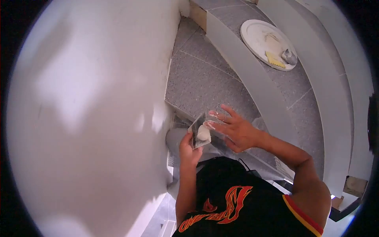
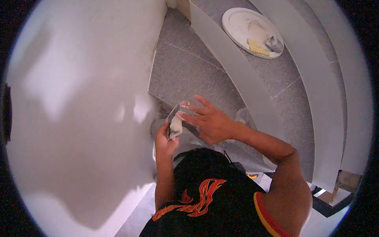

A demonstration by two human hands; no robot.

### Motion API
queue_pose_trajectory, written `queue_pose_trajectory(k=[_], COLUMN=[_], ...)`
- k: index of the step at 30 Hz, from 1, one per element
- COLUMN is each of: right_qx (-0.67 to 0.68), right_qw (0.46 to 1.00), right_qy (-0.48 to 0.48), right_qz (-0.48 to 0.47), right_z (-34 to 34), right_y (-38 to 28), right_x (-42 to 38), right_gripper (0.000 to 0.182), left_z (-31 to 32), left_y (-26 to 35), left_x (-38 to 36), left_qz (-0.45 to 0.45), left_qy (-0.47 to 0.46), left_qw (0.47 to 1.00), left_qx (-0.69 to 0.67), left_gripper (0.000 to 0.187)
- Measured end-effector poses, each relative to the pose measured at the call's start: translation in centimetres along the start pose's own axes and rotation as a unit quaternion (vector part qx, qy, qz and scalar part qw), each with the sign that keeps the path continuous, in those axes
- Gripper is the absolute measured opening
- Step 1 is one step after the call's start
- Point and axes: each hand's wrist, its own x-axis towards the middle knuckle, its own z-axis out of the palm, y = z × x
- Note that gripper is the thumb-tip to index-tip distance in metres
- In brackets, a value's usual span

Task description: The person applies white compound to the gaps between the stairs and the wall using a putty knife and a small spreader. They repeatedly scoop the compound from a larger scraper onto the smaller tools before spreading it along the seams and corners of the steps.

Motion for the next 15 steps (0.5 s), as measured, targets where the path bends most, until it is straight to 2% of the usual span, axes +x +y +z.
queue_pose_trajectory(k=[1, 2, 3, 4, 6, 7, 8, 11, 12, 13, 15], right_qx=[0.0, 0.007, 0.014, 0.014, -0.038, -0.076, -0.115, -0.175, -0.203, -0.24, -0.279], right_qw=[1.0, 1.0, 0.999, 0.999, 0.997, 0.992, 0.984, 0.949, 0.933, 0.927, 0.917], right_qy=[-0.001, -0.017, -0.033, -0.033, -0.043, -0.018, 0.007, -0.003, -0.008, -0.001, 0.005], right_qz=[0.0, -0.013, -0.026, -0.025, 0.053, 0.096, 0.138, 0.263, 0.297, 0.288, 0.284], right_z=[0.4, 1.0, 1.7, 2.4, 4.1, 4.6, 4.8, 3.9, 3.3, 1.7, -1.0], right_y=[0.7, 1.8, 3.0, 4.6, 9.0, 12.3, 16.5, 33.1, 38.8, 43.7, 53.8], right_x=[0.4, 0.7, 1.2, 1.9, 3.7, 5.1, 6.9, 11.9, 13.6, 15.4, 19.2], right_gripper=[0.068, 0.064, 0.061, 0.061, 0.063, 0.063, 0.063, 0.065, 0.066, 0.065, 0.064], left_z=[-1.5, -3.2, -3.9, -3.4, -1.3, 1.1, 1.7, 3.9, 5.1, 6.4, 9.9], left_y=[0.7, 1.8, 2.9, 3.8, 5.8, 7.0, 7.5, 8.4, 8.5, 8.7, 9.4], left_x=[0.9, 2.0, 3.0, 3.6, 5.0, 5.6, 7.5, 14.1, 16.2, 18.4, 22.8], left_qz=[0.0, -0.021, -0.042, -0.042, 0.111, 0.06, 0.06, 0.065, 0.086, 0.108, 0.066], left_qy=[0.0, -0.041, -0.082, -0.082, 0.041, 0.014, 0.014, -0.003, -0.013, -0.024, -0.002], left_qw=[1.0, 0.998, 0.992, 0.992, 0.99, 0.997, 0.997, 0.998, 0.994, 0.984, 0.994], left_qx=[-0.001, -0.042, -0.084, -0.084, 0.074, -0.048, -0.048, -0.005, 0.067, 0.138, 0.091], left_gripper=[0.023, 0.022, 0.021, 0.021, 0.02, 0.02, 0.02, 0.022, 0.024, 0.026, 0.028])
